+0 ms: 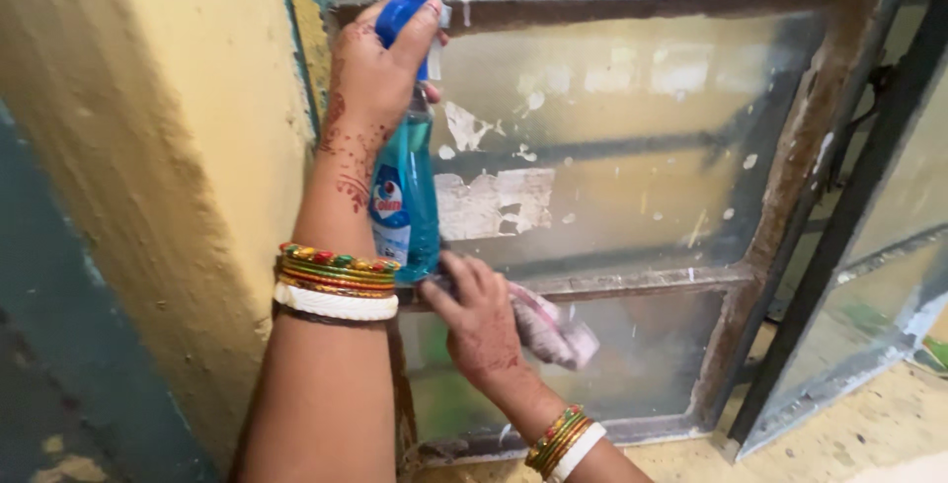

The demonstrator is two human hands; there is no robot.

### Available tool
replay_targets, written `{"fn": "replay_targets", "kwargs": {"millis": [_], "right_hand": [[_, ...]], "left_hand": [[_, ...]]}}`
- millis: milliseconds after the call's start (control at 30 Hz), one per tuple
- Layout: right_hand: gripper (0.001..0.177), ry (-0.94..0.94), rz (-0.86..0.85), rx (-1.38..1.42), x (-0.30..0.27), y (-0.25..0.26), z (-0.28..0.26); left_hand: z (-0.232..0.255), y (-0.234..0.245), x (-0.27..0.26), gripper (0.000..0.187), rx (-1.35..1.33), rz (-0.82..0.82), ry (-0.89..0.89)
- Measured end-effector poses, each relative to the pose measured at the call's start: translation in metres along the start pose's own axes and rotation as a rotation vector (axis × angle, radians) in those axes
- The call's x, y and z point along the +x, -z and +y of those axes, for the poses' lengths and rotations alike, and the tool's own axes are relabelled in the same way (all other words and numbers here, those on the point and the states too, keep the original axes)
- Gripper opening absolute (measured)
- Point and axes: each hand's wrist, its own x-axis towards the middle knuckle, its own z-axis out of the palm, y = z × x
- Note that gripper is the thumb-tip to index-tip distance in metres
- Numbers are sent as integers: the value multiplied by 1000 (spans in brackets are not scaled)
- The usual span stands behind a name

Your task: The person sprays cleaning liquid on a window pane and wipes the surface with a cloth by hand.

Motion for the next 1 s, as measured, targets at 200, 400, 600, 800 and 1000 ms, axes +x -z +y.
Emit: {"fn": "replay_targets", "kwargs": {"millis": [200,400,600,800,1000], "right_hand": [[38,83,21,-100,-16,16,33],[43,-135,272,-400,-38,49,114],[61,-386,339,-498,-73,92,166],[72,-710,538,-324,-89,112,192],[77,-670,580,-329,-46,114,193]], "left_hand": [[-8,1,3,35,-64,-10,-10],[-9,4,0,35,-49,-32,-3],[-11,4,0,36,-83,-57,-56],[-7,0,-2,35,-43,-30,-42],[4,-2,-4,38,37,-7,-41]]}}
